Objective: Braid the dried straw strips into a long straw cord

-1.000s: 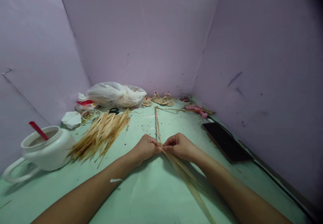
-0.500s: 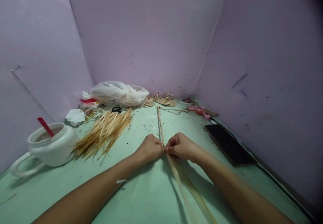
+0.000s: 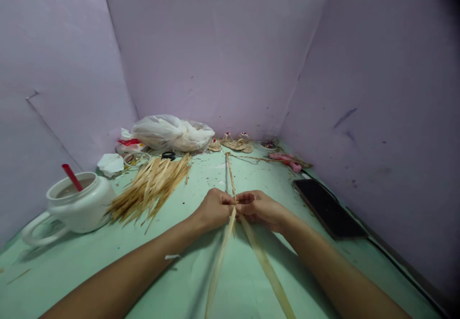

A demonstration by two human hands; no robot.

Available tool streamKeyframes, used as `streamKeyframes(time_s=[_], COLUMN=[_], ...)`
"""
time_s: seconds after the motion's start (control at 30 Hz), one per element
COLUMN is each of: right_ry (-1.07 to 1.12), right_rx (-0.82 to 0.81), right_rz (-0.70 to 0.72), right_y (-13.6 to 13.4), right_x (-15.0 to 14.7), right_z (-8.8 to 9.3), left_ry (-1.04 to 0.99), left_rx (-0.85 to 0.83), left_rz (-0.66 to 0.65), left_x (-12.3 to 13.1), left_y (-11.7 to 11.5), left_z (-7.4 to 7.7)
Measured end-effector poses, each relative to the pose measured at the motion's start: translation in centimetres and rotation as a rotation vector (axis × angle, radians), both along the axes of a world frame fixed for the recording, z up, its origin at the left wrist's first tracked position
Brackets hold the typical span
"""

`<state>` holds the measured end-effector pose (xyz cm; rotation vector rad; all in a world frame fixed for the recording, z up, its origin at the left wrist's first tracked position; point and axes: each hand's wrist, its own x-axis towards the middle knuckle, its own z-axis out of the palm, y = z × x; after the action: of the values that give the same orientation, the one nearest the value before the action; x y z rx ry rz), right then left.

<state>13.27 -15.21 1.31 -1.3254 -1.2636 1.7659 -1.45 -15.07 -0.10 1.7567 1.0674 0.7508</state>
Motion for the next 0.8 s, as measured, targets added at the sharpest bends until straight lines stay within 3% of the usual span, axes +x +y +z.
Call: streamKeyframes(time_s=[0.1,0.27,0.4,0.57,0.67,0.8], right_ry=[0.070,0.047,-0.023,-0.149,-0.153,-0.162], right_rx=[-0.110,-0.193,-0.170,-0.025,0.012,0.032], right_rz=[0.097,0.132,0.147,0.042,0.001,-0.040], right_y=[-0.1,0.4,0.7,0.4,0.2,0.2], right_x=[0.1,0.0,0.0,0.1,-0.1,-0.5], right_z=[-0.1,-0.5,-0.5,-0.5,-0.5,-0.5], left_ry=[0.002,0.098,0.220,0.347,0.437,0.498], left_rx=[0.008,0.041,0.139,0.188,0.193,0.135], left_rz=[0.000,-0.050,-0.053,-0.168,-0.119,0.041], left_x=[0.0,0.0,-0.2,-0.8,-0.9,-0.7], left_y=[0.0,0.0,0.2,0.5,1.1,1.7], left_z=[0.1,0.0,0.3,1.4,1.9,2.2])
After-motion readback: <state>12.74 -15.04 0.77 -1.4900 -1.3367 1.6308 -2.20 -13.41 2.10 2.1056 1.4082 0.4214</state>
